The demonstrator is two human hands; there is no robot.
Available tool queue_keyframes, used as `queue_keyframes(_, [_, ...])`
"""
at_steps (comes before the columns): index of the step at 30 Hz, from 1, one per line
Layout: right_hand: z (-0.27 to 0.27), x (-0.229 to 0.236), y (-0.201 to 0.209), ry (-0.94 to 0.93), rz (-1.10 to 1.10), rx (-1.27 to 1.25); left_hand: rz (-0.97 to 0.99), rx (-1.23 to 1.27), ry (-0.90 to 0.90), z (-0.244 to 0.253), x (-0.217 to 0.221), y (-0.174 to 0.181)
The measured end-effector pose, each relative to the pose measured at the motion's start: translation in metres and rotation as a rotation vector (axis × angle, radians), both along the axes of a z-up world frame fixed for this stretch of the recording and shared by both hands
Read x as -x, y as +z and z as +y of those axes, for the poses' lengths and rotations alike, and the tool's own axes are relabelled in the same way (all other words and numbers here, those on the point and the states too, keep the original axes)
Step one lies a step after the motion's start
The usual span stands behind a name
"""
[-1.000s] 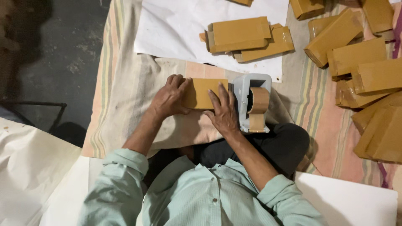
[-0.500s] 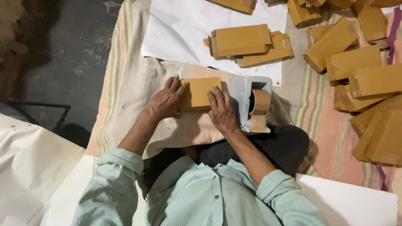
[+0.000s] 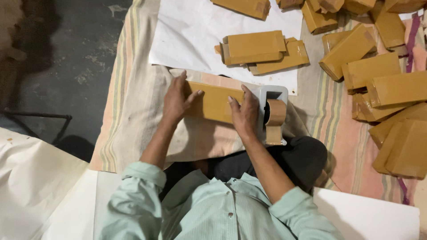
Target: The person sits on the floor and repeatedly picks up small cardboard boxes, folds the flaps, and seals them with packing tape using a tape dispenser. Finished boxes are placed in a pile to the right.
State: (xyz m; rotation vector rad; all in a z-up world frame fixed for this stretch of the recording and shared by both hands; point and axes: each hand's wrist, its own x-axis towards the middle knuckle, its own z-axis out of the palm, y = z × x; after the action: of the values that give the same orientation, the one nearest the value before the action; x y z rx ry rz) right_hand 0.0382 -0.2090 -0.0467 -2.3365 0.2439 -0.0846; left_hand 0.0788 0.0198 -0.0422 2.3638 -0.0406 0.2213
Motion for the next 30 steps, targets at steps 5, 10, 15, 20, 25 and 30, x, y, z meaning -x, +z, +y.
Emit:
queue_keyframes(5, [0.012,-0.001,-0.043,0.162,-0.295,0.324,0.169,0.214,0.055,-0.016,0.017,-0.046])
queue_keyframes(10, [0.0,-0.009,-0.05,0.293,-0.203,0.318,0.165,0.501,0.056,-0.016,0.044,-0.052])
queue_keyframes(15, [0.007,-0.015,-0.021,0.331,-0.091,0.457,0.202,0.354,0.044,-0.018,0.066,-0.047])
queue_keyframes(20, [0.007,-0.012,-0.011,0.371,-0.127,0.459,0.298,0.2,-0.008,-0.011,0.049,-0.057])
queue_keyframes(25, [0.008,-0.013,-0.023,0.361,-0.13,0.46,0.24,0.364,-0.06,-0.004,0.007,-0.07])
queue_keyframes(30, [0.006,-0.014,-0.024,0.361,-0.139,0.462,0.172,0.42,0.052,-0.011,0.035,-0.068])
